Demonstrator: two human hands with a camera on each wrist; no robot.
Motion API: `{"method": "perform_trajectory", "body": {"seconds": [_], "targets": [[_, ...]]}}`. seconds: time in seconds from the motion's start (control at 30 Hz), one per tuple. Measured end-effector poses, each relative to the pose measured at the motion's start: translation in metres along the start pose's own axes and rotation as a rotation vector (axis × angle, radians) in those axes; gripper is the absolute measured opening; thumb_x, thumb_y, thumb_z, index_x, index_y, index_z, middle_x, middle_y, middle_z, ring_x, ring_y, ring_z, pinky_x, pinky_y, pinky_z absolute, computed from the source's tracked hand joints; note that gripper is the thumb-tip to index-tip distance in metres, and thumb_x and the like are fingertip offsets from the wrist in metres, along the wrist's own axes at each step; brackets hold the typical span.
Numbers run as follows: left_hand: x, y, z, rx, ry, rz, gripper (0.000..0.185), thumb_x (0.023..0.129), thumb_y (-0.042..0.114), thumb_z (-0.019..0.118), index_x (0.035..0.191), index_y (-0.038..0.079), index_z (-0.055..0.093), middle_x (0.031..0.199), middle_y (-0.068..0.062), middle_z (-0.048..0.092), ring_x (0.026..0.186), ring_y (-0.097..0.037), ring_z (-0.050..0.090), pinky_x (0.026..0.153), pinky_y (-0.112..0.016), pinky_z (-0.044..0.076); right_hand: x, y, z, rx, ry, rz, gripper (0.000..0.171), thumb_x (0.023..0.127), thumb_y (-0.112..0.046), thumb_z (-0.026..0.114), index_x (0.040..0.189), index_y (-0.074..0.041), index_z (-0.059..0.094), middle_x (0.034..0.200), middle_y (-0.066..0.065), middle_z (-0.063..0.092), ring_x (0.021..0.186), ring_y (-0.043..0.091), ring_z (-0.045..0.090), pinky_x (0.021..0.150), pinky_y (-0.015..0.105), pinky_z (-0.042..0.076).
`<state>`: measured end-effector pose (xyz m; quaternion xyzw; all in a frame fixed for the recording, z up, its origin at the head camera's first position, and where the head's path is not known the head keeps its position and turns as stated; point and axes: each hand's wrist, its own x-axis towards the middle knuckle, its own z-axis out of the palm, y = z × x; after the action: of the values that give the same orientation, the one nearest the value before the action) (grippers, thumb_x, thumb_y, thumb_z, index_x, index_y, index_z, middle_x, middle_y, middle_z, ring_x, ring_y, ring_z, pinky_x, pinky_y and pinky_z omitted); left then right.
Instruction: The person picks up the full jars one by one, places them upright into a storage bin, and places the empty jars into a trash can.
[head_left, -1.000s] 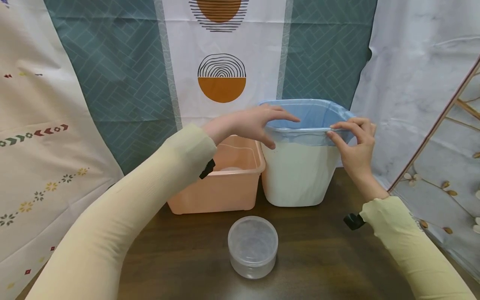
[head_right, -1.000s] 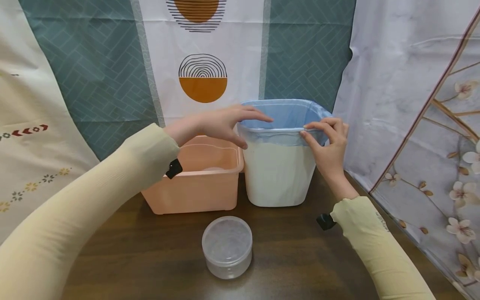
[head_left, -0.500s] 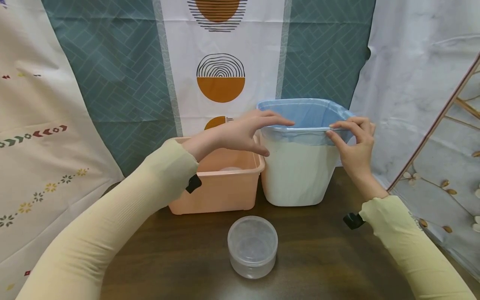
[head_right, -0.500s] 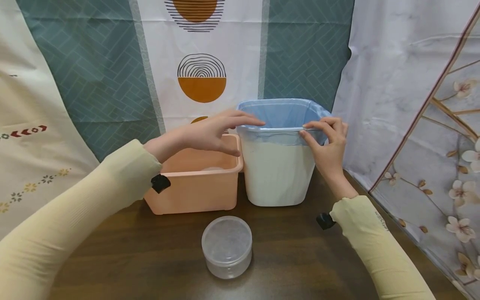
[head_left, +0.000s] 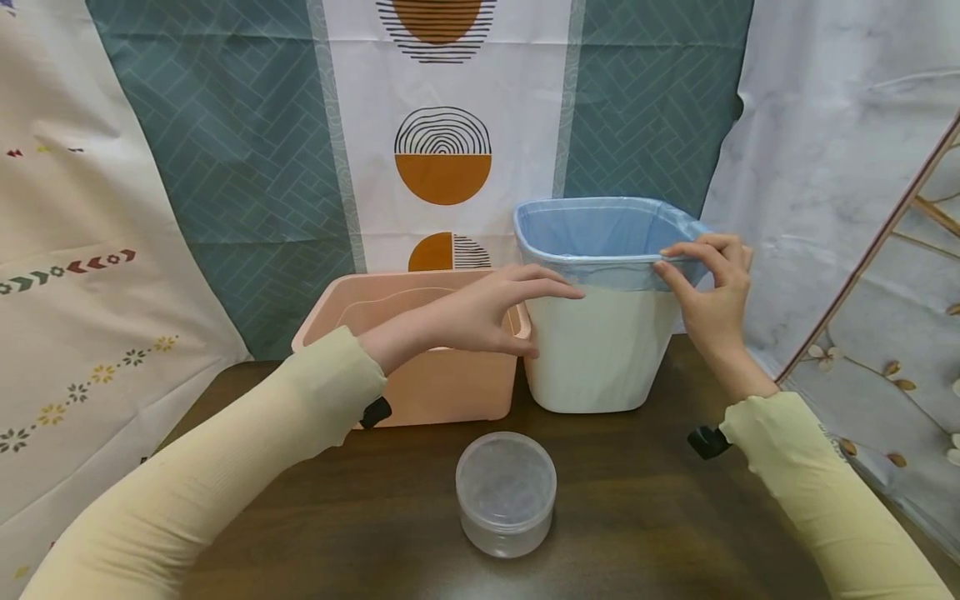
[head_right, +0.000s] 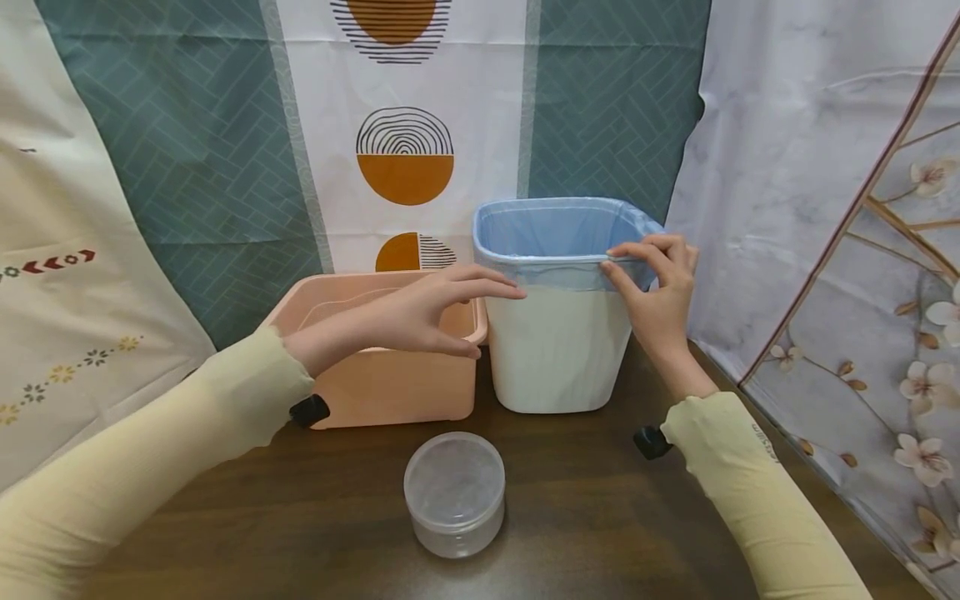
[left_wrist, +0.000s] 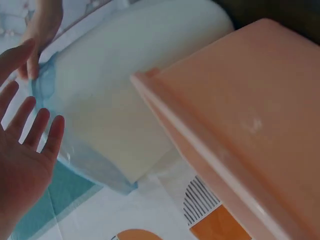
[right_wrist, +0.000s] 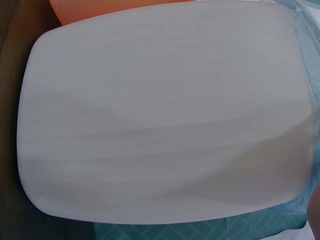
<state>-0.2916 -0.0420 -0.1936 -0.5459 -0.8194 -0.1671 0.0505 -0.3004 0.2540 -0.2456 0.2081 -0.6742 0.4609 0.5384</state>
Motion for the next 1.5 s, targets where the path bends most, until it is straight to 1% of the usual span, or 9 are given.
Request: {"method": "perform_trajectory", "body": {"seconds": [0.13,0.37,0.57,0.7,0.8,0.97,1.1,1.27,1.5], "targets": [[-0.004,0.002,0.008,-0.011,-0.025,0.027,0.073,0.083,0.022,0.08,0.147,0.023,0.047,0.151,0.002,0.045,0.14,-0.016,0.039,0.117,-0.04,0.033,0.0,-0.001,0.0,0.006,-0.002,-0.002,0.018,0.077,0.01,0.076,0.093,0.012,0.07,0.095,-0.027,0.049,0.101,-0.001,0.038,0.095,0.021,0.022],[-0.011,0.008,0.026,-0.025,-0.115,0.038,0.073,0.082,0.025,0.081,0.147,0.023,0.047,0.149,0.002,0.045,0.138,-0.015,0.04,0.113,-0.036,0.038,0.0,-0.005,0.0,0.007,-0.002,-0.009,0.017,0.076,0.011,0.076,0.092,0.012,0.07,0.095,-0.027,0.049,0.101,-0.001,0.038,0.095,0.021,0.021],[-0.019,0.015,0.042,0.019,-0.199,0.071,0.072,0.082,0.029,0.08,0.146,0.025,0.047,0.148,0.005,0.045,0.136,-0.013,0.041,0.111,-0.033,0.039,0.0,-0.004,0.0,0.008,-0.002,-0.004,0.017,0.076,0.011,0.076,0.092,0.012,0.07,0.094,-0.027,0.049,0.101,-0.001,0.038,0.095,0.021,0.021],[-0.024,0.016,0.052,0.022,-0.232,0.09,0.071,0.083,0.031,0.08,0.146,0.026,0.047,0.148,0.006,0.045,0.136,-0.012,0.042,0.11,-0.031,0.039,0.0,-0.003,0.0,0.005,-0.003,0.0,0.018,0.076,0.011,0.076,0.093,0.012,0.07,0.095,-0.027,0.049,0.101,-0.001,0.037,0.095,0.022,0.021],[-0.028,0.015,0.059,0.006,-0.262,0.084,0.071,0.083,0.029,0.079,0.146,0.026,0.046,0.148,0.006,0.045,0.136,-0.012,0.042,0.109,-0.031,0.039,0.0,-0.003,0.0,0.002,-0.005,0.002,0.018,0.077,0.011,0.076,0.093,0.012,0.07,0.095,-0.027,0.049,0.101,-0.001,0.037,0.095,0.021,0.021],[-0.034,0.015,0.069,0.029,-0.308,0.08,0.074,0.082,0.031,0.08,0.147,0.026,0.045,0.146,0.006,0.046,0.131,-0.013,0.044,0.105,-0.029,0.039,0.0,-0.002,0.0,0.0,-0.006,0.003,0.018,0.077,0.01,0.076,0.094,0.012,0.07,0.095,-0.027,0.049,0.102,-0.001,0.037,0.095,0.021,0.022],[-0.038,0.014,0.079,0.031,-0.36,0.048,0.078,0.081,0.036,0.081,0.148,0.029,0.043,0.147,0.006,0.045,0.128,-0.014,0.044,0.103,-0.027,0.04,0.0,0.0,-0.001,0.002,-0.005,0.005,0.018,0.077,0.01,0.076,0.094,0.012,0.07,0.095,-0.027,0.049,0.101,-0.001,0.037,0.095,0.022,0.021],[-0.043,0.012,0.089,0.006,-0.407,0.007,0.08,0.079,0.041,0.082,0.149,0.032,0.042,0.148,0.008,0.045,0.13,-0.013,0.041,0.106,-0.03,0.04,0.0,0.001,-0.001,-0.007,-0.004,0.005,0.018,0.077,0.01,0.076,0.094,0.012,0.07,0.095,-0.028,0.049,0.102,-0.001,0.037,0.095,0.021,0.021],[-0.051,0.007,0.098,-0.012,-0.45,-0.009,0.09,0.074,0.046,0.084,0.151,0.032,0.039,0.15,0.007,0.043,0.136,-0.013,0.038,0.109,-0.03,0.038,0.0,0.004,-0.001,-0.008,-0.004,-0.003,0.018,0.076,0.011,0.076,0.093,0.012,0.07,0.095,-0.028,0.049,0.101,-0.002,0.038,0.095,0.021,0.021]]}}
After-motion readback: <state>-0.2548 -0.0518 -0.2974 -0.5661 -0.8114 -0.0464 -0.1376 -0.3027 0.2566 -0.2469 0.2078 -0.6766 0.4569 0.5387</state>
